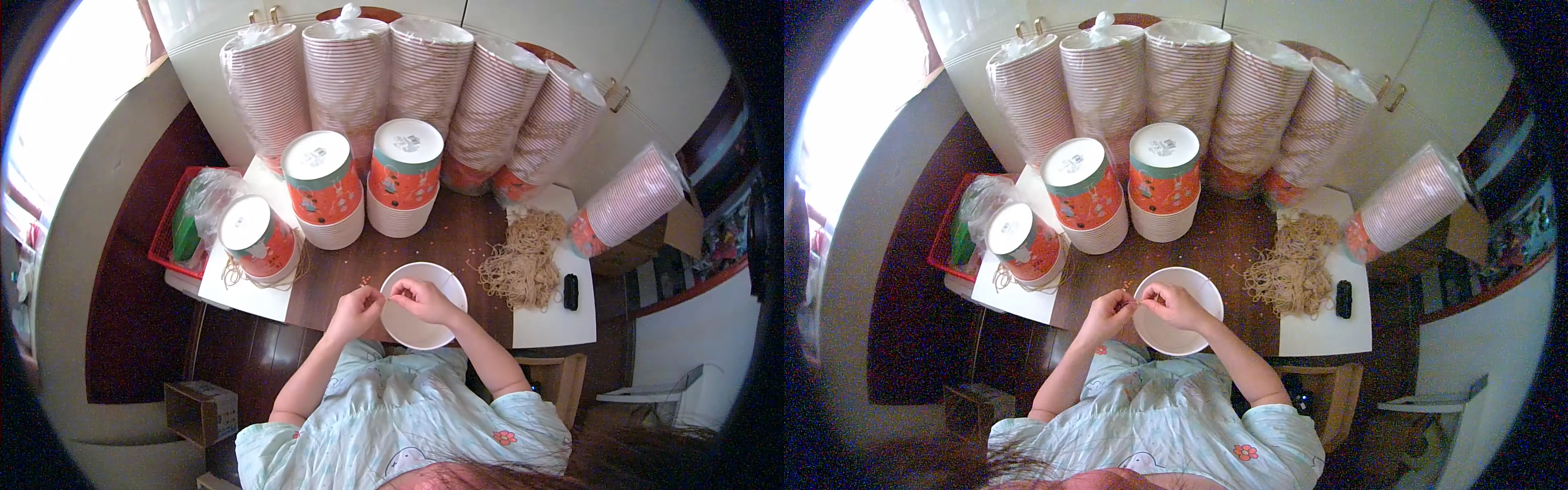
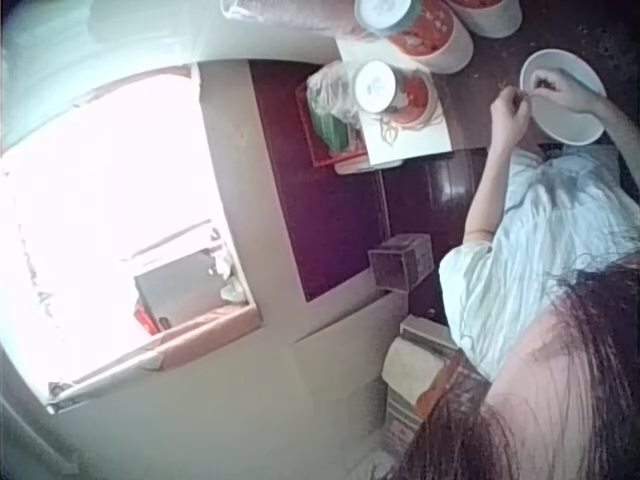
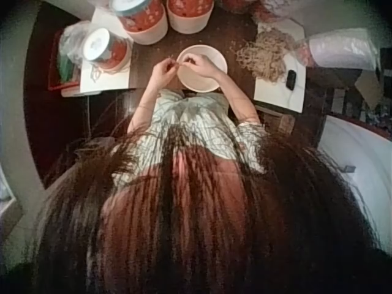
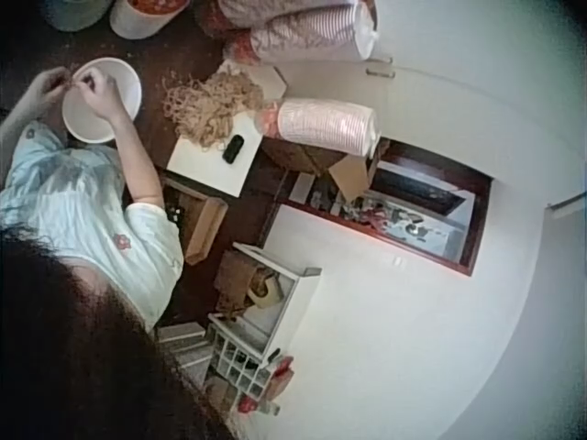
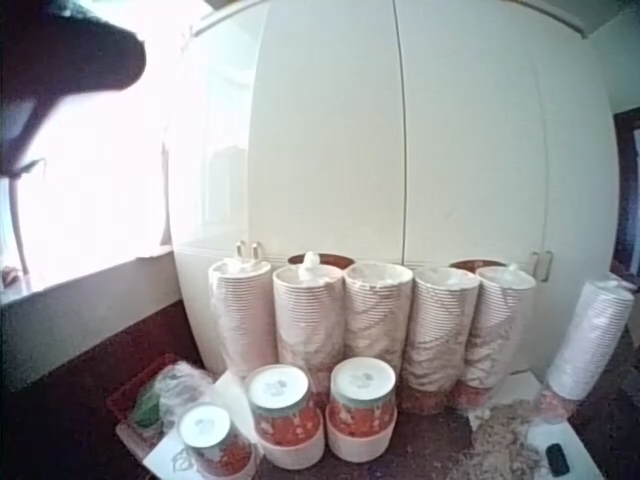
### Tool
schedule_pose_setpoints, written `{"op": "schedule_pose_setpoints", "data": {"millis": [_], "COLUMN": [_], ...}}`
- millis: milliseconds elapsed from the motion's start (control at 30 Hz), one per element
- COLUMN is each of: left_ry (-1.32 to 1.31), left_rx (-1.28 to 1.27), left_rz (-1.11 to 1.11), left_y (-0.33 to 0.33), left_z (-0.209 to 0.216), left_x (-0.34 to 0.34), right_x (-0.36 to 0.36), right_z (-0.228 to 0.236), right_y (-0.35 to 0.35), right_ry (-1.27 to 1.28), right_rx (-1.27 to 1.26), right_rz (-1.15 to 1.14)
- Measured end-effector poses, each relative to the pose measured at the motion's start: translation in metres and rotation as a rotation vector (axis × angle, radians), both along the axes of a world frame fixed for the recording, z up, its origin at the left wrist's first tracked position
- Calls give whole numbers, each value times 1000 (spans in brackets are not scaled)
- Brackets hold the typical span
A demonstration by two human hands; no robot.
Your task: Tying thin cords through pre-punched holes in paper buckets for assembly.
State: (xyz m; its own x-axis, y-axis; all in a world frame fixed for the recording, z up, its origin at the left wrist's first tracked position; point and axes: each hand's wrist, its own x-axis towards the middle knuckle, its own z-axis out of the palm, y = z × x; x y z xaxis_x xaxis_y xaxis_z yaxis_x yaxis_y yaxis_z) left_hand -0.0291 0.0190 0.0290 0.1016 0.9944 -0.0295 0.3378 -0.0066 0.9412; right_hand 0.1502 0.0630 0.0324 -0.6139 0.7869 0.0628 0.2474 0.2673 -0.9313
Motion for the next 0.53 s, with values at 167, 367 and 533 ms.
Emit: {"op": "schedule_pose_setpoints", "data": {"millis": [167,367,533], "left_ry": [15,-28,-52], "left_rx": [56,140,38], "left_rz": [27,65,55], "left_y": [0,0,-1], "left_z": [-2,-7,-7], "left_x": [2,4,5], "right_x": [-1,0,0], "right_z": [0,4,1], "right_y": [0,-1,-1], "right_ry": [19,-20,-18], "right_rx": [20,1,-3], "right_rz": [1,0,-1]}}
